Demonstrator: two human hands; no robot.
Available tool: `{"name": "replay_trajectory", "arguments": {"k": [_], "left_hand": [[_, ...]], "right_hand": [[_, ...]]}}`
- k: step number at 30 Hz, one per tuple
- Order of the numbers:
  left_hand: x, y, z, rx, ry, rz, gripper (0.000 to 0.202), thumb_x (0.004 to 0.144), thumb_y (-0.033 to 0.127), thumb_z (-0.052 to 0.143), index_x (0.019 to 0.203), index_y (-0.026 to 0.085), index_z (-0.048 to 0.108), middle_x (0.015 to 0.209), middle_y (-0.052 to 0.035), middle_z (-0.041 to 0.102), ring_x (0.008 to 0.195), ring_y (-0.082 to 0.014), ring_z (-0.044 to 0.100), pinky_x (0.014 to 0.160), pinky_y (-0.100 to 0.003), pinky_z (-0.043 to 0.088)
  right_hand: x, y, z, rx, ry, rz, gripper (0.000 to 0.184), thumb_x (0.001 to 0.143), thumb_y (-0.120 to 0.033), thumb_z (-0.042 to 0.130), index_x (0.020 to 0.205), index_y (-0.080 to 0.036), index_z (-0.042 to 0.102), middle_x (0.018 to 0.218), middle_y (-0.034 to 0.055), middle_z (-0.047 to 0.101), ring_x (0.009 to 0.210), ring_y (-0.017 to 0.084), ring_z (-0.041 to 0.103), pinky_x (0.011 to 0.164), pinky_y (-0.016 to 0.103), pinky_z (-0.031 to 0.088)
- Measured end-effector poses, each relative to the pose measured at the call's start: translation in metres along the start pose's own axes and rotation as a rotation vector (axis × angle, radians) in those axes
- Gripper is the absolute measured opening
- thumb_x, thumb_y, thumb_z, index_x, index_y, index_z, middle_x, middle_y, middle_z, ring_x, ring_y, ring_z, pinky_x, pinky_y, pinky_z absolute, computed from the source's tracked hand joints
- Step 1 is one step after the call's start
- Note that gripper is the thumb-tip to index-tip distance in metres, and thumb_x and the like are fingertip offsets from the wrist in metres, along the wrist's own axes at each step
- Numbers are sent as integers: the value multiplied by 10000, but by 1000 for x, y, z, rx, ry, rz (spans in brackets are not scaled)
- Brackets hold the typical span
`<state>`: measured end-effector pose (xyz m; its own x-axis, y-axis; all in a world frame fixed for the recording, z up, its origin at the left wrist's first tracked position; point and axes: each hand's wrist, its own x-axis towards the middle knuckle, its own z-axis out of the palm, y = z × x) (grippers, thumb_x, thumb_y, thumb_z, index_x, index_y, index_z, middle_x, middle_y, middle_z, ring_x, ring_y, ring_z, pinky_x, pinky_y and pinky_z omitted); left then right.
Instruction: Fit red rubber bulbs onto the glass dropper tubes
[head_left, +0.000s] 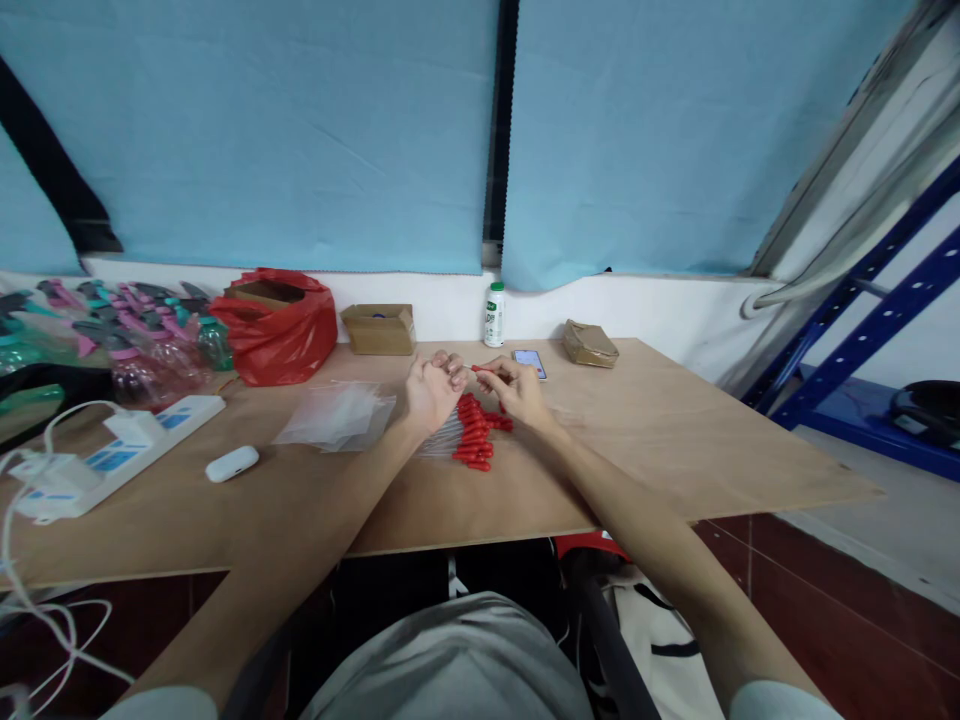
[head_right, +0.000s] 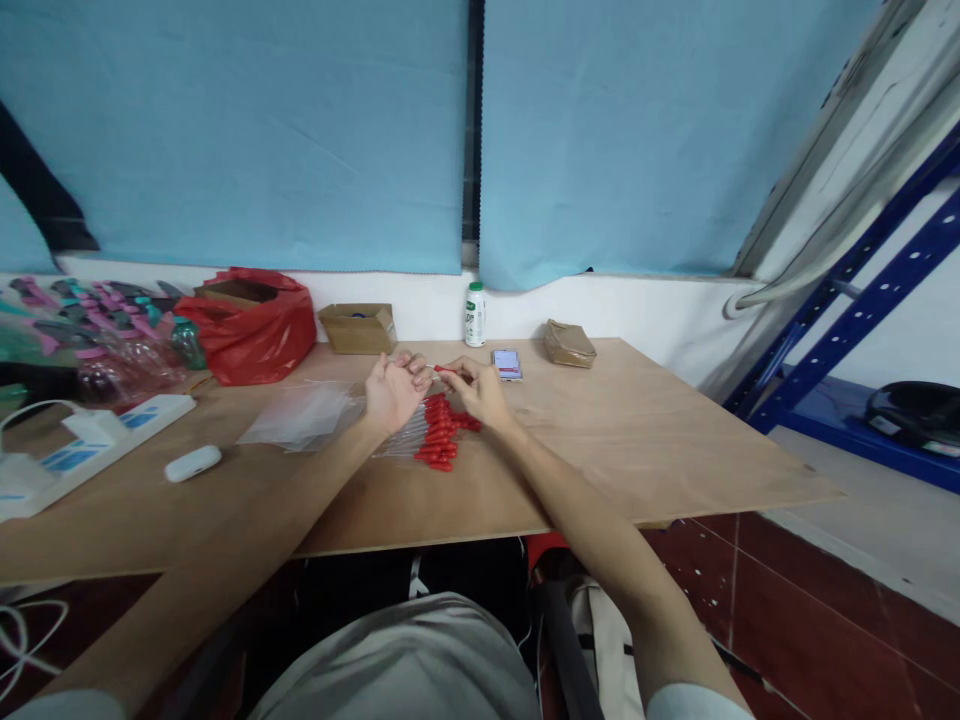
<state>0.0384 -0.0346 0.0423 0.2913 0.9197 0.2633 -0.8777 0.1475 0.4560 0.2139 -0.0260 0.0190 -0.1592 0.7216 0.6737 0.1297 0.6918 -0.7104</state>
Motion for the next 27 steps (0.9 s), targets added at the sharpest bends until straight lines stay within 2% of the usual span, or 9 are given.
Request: {"name": "replay_trajectory", "arguments": {"k": [7,27], "left_hand": [[-1,-1,1,7,24,-10,390,1057,467,310,776,211,394,751,-34,423,601,-161,415,559,-280,400],[-1,-4,-1,34,-8,-27,423,1058,499,291,768,208,391,756,-33,417,605,-158,417,577,-279,406]], "right_hand": [[0,1,-1,-24,22,28,381,923,-547,688,948,-173,753,745,54,738,663,192,692,668,318,571],[-2,6,-3,23,-8,47,353,907,-531,716,929,-179,746,753,65,759,677,217,726,687,347,603]]}}
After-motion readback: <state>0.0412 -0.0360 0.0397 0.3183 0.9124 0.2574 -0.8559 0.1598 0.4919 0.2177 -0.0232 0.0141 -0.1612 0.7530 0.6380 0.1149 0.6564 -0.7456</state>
